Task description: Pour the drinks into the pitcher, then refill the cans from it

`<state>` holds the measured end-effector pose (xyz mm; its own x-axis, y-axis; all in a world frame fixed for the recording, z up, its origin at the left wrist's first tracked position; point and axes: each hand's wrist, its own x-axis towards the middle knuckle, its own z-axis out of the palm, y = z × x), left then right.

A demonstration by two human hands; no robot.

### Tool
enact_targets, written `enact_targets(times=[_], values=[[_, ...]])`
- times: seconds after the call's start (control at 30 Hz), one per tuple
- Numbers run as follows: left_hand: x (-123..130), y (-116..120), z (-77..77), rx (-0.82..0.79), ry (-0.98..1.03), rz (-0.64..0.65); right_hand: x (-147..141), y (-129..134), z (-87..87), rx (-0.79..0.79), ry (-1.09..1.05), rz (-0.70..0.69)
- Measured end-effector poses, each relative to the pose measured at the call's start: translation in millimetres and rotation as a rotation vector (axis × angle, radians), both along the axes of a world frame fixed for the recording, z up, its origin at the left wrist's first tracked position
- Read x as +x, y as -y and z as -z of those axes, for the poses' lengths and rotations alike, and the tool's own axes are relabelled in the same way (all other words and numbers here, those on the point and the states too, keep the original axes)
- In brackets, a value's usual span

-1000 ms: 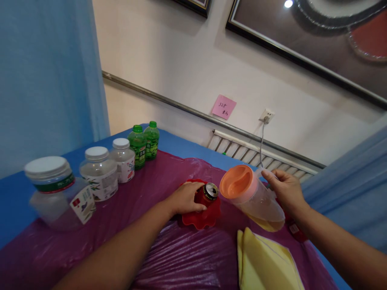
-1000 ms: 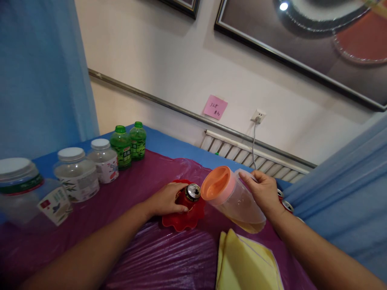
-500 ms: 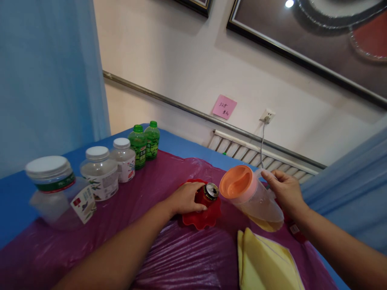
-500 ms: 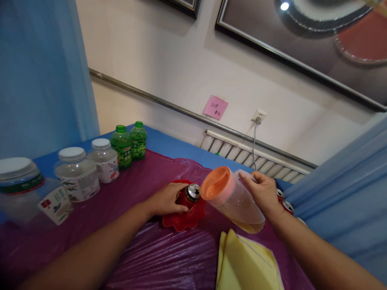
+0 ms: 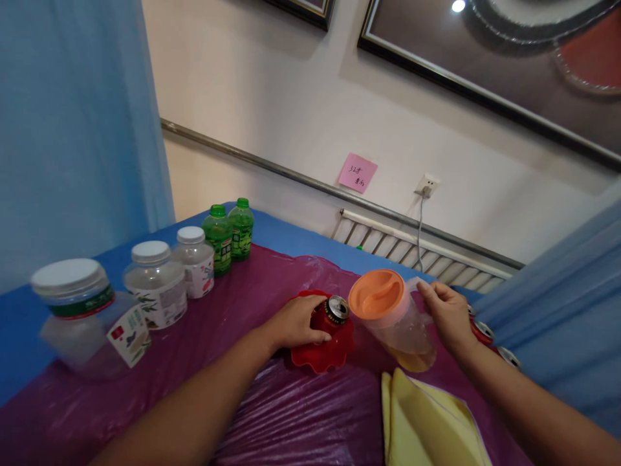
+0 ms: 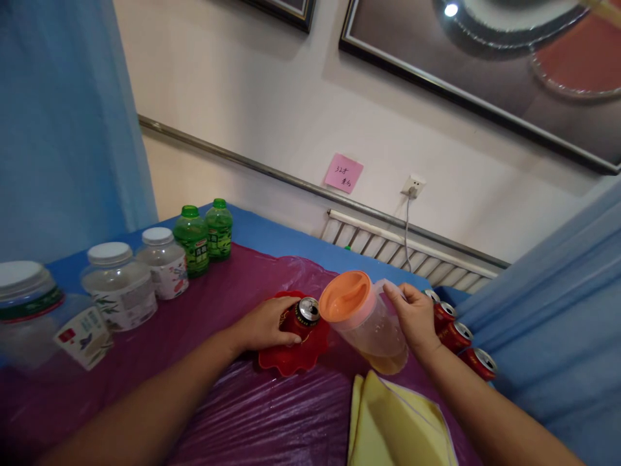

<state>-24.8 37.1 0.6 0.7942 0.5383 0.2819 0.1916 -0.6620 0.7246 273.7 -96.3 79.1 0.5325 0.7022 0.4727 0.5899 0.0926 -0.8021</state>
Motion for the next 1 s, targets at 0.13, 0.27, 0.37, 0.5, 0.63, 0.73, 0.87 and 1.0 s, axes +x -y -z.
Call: enact_targets(times=[0.13, 0.27, 0.37, 0.5, 0.63, 0.73, 0.87, 1.0], values=[[0, 0, -1.2, -0.001, -0.004, -0.005, 6, -4, 14.2, 0.081, -0.124, 0.023], [0, 1, -2.2, -0.014, -0.021, -0.014, 8, -12, 34.0, 0.180, -0.282, 0.082], [1, 1, -2.0, -0.028, -0.024, -0.020, 7, -18, 49.2, 0.238, -0.382, 0.092], [2, 0, -1.2, -0.038, -0.005, -0.028, 8, -21, 63.7, 0.311, -0.491, 0.114], [3, -2, -1.6, -0.058, -0.002, -0.063, 12, -16, 73.2, 0.372, -0.559, 0.155], [4, -2, -2.7, -0.067, -0.003, -0.089, 14, -7, 79.5, 0.398, -0.597, 0.167], [5, -3, -4.1, -0.046, -0.007, -0.121, 16, 3, 86.2, 0.412, -0.638, 0.148], [6, -4, -4.6, -0.036, -0.018, -0.135, 15, 11, 89.8, 0.428, -0.675, 0.139]])
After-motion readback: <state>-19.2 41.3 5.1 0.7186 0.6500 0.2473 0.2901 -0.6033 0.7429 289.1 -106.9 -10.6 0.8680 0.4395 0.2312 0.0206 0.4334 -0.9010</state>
